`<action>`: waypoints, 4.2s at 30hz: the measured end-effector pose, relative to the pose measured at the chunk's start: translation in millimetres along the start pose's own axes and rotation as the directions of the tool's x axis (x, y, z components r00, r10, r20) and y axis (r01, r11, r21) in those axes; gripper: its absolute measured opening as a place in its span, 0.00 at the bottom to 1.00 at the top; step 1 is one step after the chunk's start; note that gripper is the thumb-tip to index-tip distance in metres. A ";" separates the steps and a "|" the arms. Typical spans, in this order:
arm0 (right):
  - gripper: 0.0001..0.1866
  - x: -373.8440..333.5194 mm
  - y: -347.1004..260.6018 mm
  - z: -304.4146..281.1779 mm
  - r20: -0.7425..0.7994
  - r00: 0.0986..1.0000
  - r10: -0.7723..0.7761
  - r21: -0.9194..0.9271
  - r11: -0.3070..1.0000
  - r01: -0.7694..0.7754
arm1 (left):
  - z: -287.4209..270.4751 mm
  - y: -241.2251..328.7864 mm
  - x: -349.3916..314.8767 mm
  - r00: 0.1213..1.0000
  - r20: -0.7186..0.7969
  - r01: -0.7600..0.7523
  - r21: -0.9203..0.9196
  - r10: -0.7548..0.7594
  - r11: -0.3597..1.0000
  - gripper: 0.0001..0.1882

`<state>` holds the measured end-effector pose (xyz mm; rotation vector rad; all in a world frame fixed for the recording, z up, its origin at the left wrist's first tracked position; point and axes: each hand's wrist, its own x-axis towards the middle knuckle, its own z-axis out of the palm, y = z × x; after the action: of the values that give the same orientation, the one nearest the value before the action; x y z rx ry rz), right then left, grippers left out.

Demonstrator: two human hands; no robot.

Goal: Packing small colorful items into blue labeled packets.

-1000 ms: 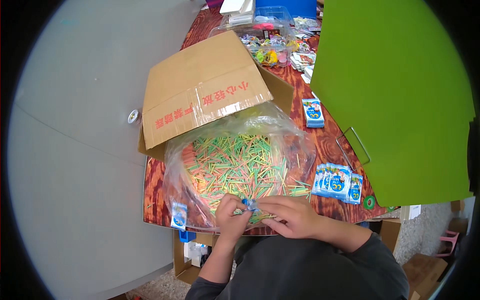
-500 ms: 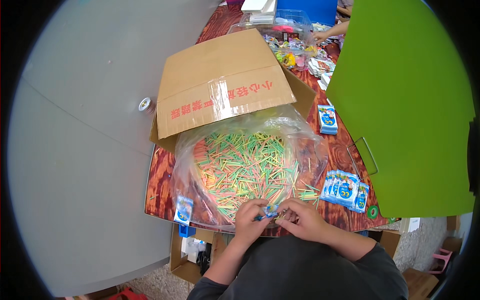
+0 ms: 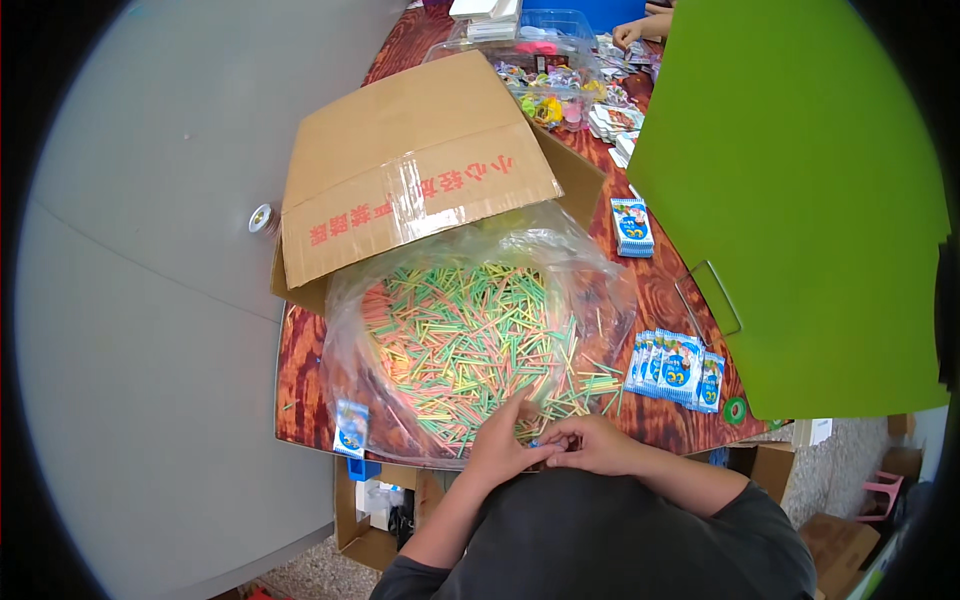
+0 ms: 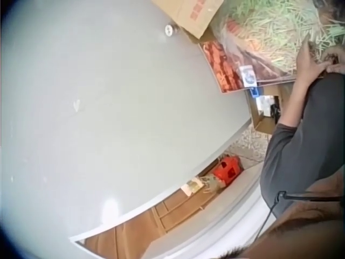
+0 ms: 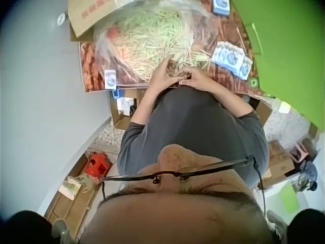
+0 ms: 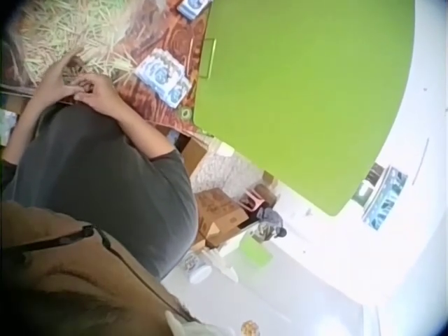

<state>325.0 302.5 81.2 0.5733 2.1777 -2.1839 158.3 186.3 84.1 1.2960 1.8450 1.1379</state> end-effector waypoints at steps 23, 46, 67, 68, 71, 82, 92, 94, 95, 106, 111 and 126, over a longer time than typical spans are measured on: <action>0.18 -3.6 -51.4 -14.9 0.306 0.950 -0.068 -0.436 0.877 0.203 | -8.7 6.4 -3.9 0.982 0.179 -0.133 0.408 0.064 0.903 0.23; 0.21 35.5 -34.6 -18.9 0.245 0.963 -0.108 -0.250 0.953 0.170 | -29.7 -38.4 -37.8 0.972 -0.197 -0.052 0.340 0.125 0.939 0.20; 0.33 135.1 -53.5 -40.5 -0.354 0.935 -0.031 -0.705 0.666 -0.244 | -35.9 -52.9 -50.6 0.881 -0.468 0.117 0.073 -0.069 0.990 0.15; 0.38 153.3 -46.2 -39.3 -0.350 0.935 0.064 -0.790 0.516 -0.331 | -36.4 -50.9 -50.9 0.873 -0.479 0.124 0.050 -0.085 0.991 0.15; 0.41 183.0 -50.4 -21.8 -0.356 0.921 0.157 -0.802 0.455 -0.388 | -37.4 -45.1 -53.4 0.861 -0.509 0.068 0.112 -0.002 0.991 0.16; 0.31 188.3 -2.1 -22.1 -0.179 0.984 0.013 -0.799 0.582 -0.153 | -36.6 -36.3 -57.3 0.850 -0.526 0.046 0.133 0.031 0.990 0.16; 0.29 131.5 -10.4 -59.9 -0.382 0.923 -0.049 -0.494 0.855 -0.160 | -21.9 -27.3 -33.4 0.912 -0.395 -0.066 0.118 0.108 0.991 0.17; 0.28 128.2 -6.3 -62.6 -0.380 0.924 -0.038 -0.489 0.856 -0.166 | -17.6 -19.3 -26.3 0.915 -0.381 -0.097 0.115 0.134 0.989 0.16; 0.24 129.5 1.2 -61.0 -0.391 0.907 -0.156 -0.352 0.936 0.009 | -15.6 -16.7 -23.7 0.912 -0.381 -0.117 0.112 0.152 0.987 0.16; 0.15 114.8 -49.2 -23.4 -0.326 0.943 0.072 0.493 0.864 0.104 | 12.7 -22.1 -1.4 0.971 0.061 0.135 -0.938 -0.232 0.319 0.26; 0.15 106.3 -62.8 -19.4 -0.392 0.913 0.116 0.572 0.808 0.142 | 11.5 -30.9 1.8 0.968 0.049 0.166 -0.862 -0.248 0.478 0.26; 0.14 91.5 -66.4 -15.9 -0.543 0.840 0.017 0.389 0.891 0.234 | 20.1 4.5 12.2 0.986 0.076 0.060 -0.992 -0.149 -0.112 0.27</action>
<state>226.5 343.2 122.2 1.2403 1.9221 -2.8987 172.9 204.6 79.1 0.0778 0.4510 1.8554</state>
